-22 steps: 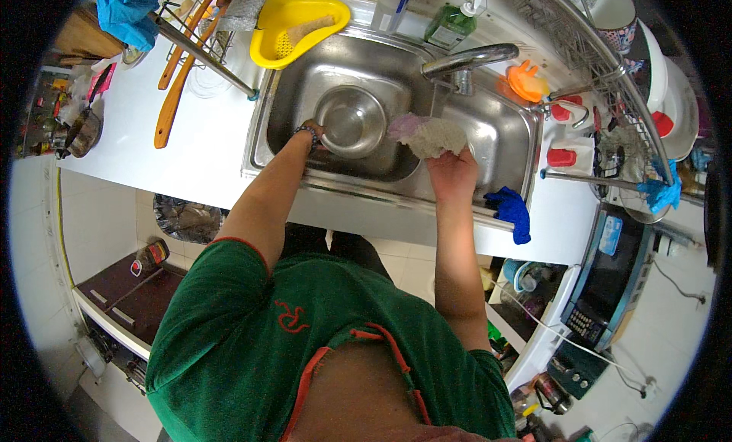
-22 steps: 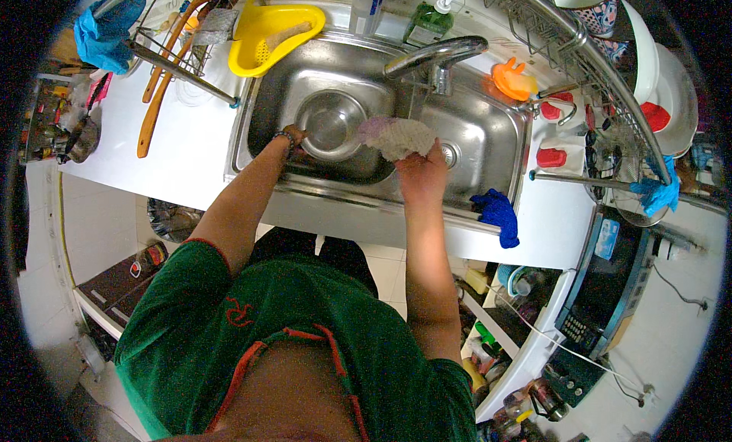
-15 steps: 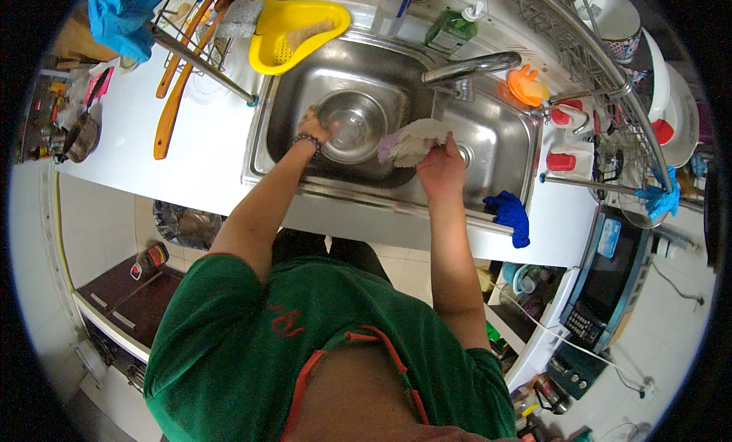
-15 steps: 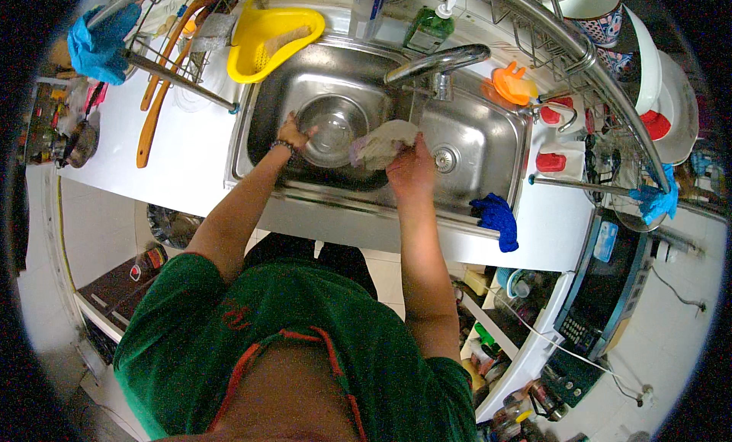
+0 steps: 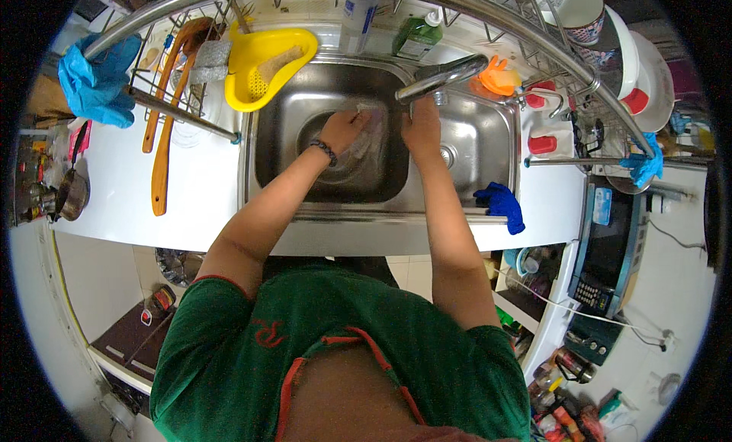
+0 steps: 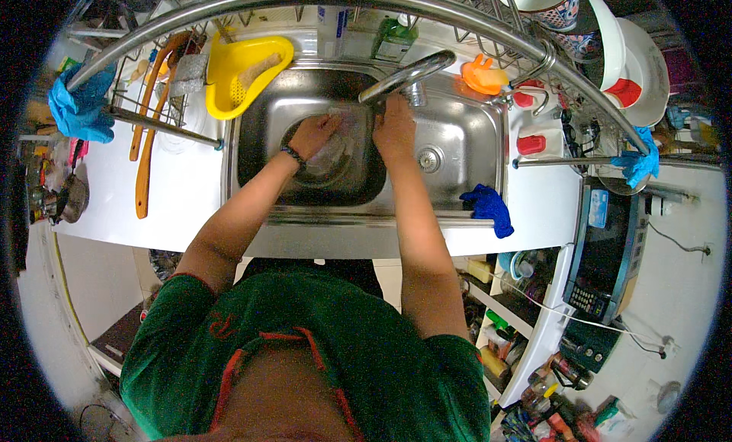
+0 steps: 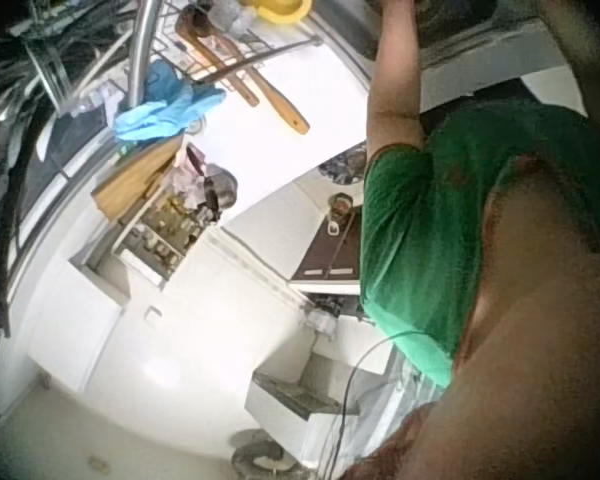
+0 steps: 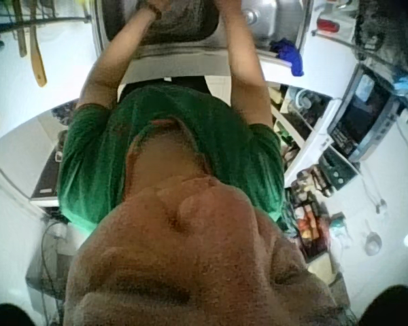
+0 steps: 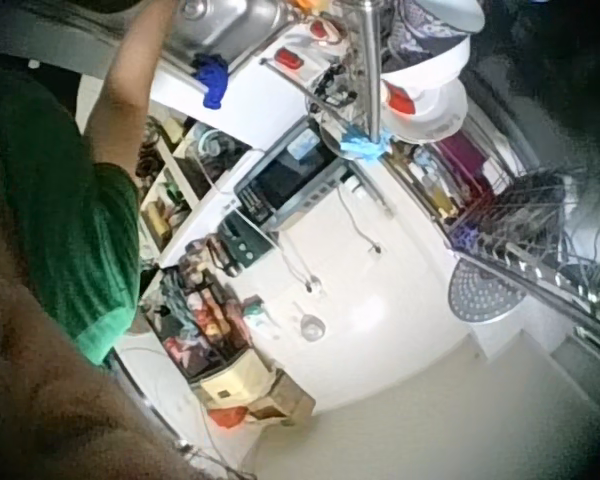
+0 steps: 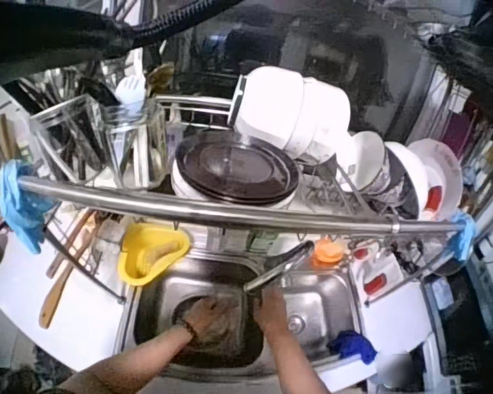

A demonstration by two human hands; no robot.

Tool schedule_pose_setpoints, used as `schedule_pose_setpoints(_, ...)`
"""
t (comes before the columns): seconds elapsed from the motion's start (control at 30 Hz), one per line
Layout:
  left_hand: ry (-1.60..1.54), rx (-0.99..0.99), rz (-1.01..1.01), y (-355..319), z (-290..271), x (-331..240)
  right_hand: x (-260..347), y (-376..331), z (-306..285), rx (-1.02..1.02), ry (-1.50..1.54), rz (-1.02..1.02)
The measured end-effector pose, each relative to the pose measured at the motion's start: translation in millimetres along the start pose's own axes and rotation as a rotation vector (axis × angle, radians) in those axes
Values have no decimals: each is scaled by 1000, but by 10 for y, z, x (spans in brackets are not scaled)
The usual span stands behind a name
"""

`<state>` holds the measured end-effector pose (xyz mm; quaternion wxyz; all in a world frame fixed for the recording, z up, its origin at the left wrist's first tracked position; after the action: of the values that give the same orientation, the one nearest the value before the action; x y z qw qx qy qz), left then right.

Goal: The person washes a metal bowl in a kitchen sink using a sponge and soap, then rinses it under running water. They then use a blue cloth to dry the bowl and place it on the counter.

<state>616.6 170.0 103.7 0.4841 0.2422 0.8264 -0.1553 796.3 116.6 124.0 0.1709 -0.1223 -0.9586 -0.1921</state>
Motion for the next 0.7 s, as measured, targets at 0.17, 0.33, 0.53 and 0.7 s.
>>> schedule_pose_setpoints(0.17,-11,7,-64,122,39,9,34,-52,-79,98,-54,72)
schedule_pose_setpoints(0.33,120,-129,-24,266,198,25,-101,-163,-65,65,-4,-34)
schedule_pose_setpoints(0.53,4,-272,-123,349,348,-161,-262,-209,-201,185,39,-79)
schedule_pose_setpoints(0.7,-75,-362,-183,440,394,58,-754,60,-419,66,331,-98)
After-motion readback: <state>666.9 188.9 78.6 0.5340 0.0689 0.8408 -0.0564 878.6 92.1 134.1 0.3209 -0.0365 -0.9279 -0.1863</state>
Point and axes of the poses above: each hand's wrist, its own y-axis towards the middle knuckle, its own z-axis out of the palm, x = y × z, the point moved 1 cm from there along y, towards the middle knuckle, and after that the axes turned 8 degrees about z, right-handed, at the moved point
